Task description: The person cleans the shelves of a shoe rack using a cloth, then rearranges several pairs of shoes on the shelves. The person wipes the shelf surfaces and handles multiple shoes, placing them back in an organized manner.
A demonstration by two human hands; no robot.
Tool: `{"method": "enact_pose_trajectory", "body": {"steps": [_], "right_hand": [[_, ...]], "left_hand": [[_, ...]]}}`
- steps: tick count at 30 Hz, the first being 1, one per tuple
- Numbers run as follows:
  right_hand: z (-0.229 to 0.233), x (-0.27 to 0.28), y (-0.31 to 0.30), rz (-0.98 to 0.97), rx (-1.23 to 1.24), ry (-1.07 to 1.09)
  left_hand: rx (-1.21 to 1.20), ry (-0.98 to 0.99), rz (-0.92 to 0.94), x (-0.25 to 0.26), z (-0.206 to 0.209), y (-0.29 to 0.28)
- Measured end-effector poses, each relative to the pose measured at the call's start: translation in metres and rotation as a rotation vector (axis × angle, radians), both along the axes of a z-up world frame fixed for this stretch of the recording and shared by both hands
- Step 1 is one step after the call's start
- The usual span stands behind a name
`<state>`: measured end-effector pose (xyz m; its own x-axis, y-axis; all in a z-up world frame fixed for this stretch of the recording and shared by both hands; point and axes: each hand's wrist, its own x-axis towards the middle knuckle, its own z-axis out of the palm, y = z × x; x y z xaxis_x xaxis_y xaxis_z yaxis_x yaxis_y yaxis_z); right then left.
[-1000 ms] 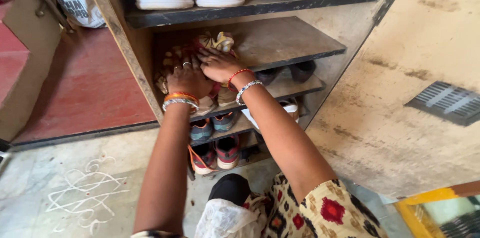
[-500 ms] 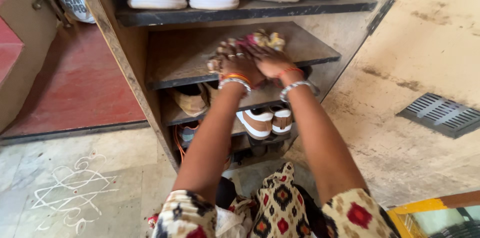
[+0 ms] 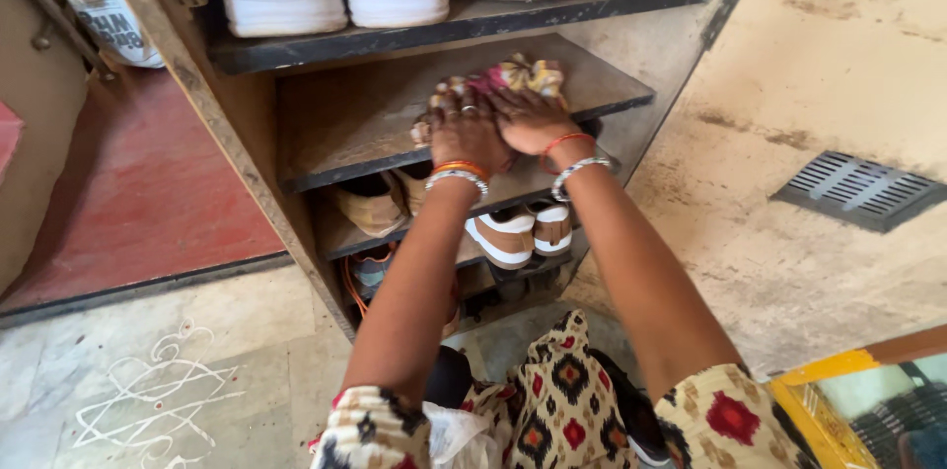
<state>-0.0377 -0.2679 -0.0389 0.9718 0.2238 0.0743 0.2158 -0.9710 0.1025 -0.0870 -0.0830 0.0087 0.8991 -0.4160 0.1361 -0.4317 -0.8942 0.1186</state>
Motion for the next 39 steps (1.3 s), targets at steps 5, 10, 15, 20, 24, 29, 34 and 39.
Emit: {"method": "enact_pose_trajectory", "body": {"steps": [5,10,15,20,24,29,34,39], "right_hand": [[0.010,-0.010,0.067,-0.039,0.076,0.040],[0.014,-0.014,0.114,0.043,0.119,0.026],[0.007,-0.009,0.122,0.150,0.089,0.011],[0.010,0.005,0.105,0.336,-0.016,-0.014],[0.007,0.014,0.090,0.201,0.060,0.084],[0.011,0.013,0.041,0.240,0.037,0.021],[0.014,-0.005,-0.027,-0.012,-0.006,0.056],[0.015,-0.020,-0.052,-0.029,-0.044,0.009]], "left_hand": [[-0.134,-0.117,0.041,0.004,-0.011,0.046],[-0.173,-0.159,0.089,-0.001,-0.020,0.086],[-0.081,-0.186,0.170,-0.010,-0.025,0.091],[-0.103,-0.112,0.226,-0.002,-0.019,0.076],[-0.054,0.045,0.225,0.005,-0.010,0.061],[0.000,0.072,0.172,0.001,0.004,0.018],[0.026,0.094,0.056,0.003,0.007,-0.043],[-0.057,-0.023,-0.005,0.006,-0.005,-0.066]]}}
